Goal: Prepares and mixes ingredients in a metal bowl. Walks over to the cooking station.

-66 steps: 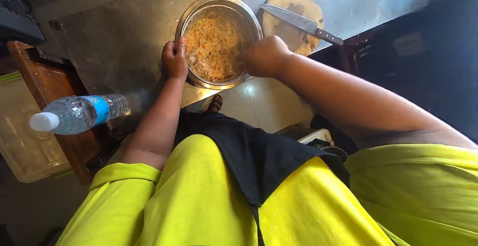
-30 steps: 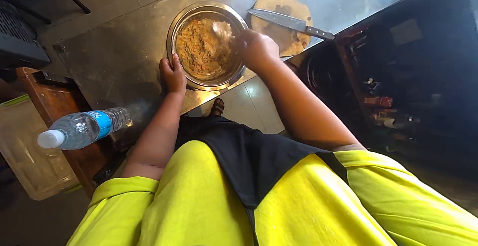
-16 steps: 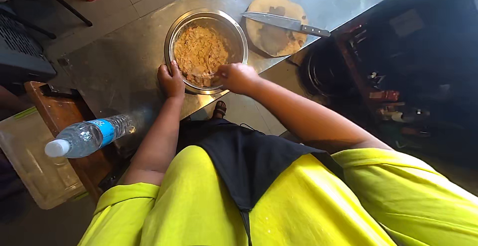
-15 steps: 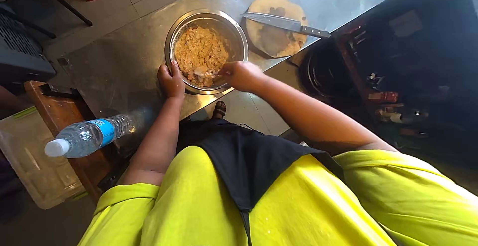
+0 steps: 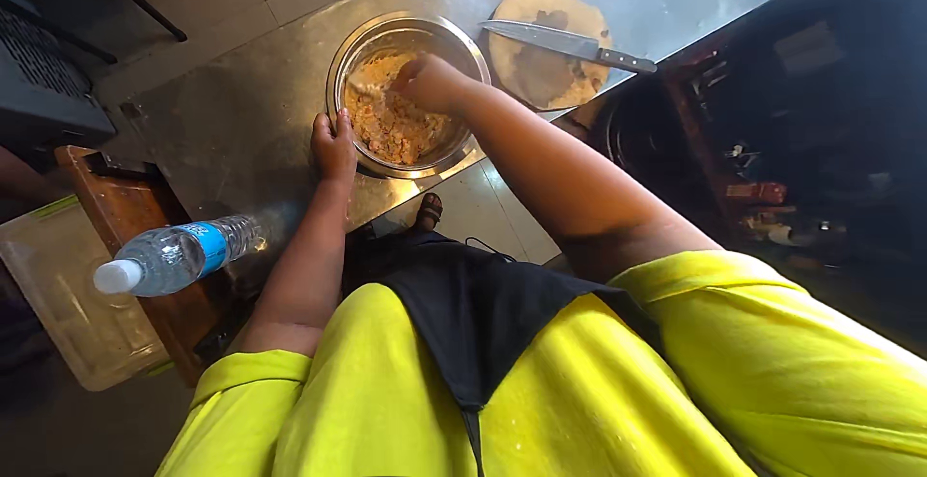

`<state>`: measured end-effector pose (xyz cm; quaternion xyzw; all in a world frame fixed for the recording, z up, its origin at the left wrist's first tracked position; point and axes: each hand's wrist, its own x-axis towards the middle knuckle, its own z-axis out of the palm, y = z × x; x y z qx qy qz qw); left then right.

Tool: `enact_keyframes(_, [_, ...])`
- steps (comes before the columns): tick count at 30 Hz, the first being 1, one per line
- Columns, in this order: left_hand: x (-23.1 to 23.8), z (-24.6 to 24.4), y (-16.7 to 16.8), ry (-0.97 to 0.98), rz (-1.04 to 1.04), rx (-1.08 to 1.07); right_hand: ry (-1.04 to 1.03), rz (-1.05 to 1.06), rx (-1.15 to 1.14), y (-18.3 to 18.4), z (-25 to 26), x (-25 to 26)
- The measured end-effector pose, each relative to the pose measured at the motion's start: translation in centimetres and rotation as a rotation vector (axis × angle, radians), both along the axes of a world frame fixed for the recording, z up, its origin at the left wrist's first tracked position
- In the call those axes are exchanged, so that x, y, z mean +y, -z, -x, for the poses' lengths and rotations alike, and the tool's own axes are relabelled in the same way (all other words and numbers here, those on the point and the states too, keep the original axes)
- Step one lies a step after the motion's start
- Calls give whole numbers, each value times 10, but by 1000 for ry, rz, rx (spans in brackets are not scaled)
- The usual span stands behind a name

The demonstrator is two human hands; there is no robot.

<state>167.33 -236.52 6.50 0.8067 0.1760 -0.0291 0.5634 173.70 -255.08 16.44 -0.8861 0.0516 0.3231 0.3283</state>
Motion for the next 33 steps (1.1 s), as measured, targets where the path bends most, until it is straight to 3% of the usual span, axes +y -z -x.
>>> enact_keyframes(6, [0,-3,2,1,2,-32,-540,262,35,-23,32,-10])
enact_keyframes(10, [7,-9,0,85,-37,-34,-701,457,32,-38,43,-41])
enact_keyframes(15, [11,-16,0,137,-48,-29,-918,474,-467,-15,25,-71])
enact_keyframes(18, [9,-18,1,141,-34,-27,-1044,513,-598,-4,6,-59])
enact_keyframes(20, [9,-19,2,124,-33,-24,-966,555,-563,1,-6,-46])
enact_keyframes(27, [2,-14,7,41,-9,-70,-319,586,-191,-19,9,-59])
enact_keyframes(33, [-4,-11,5,-15,-19,-68,92,259,-23,-2,73,-76])
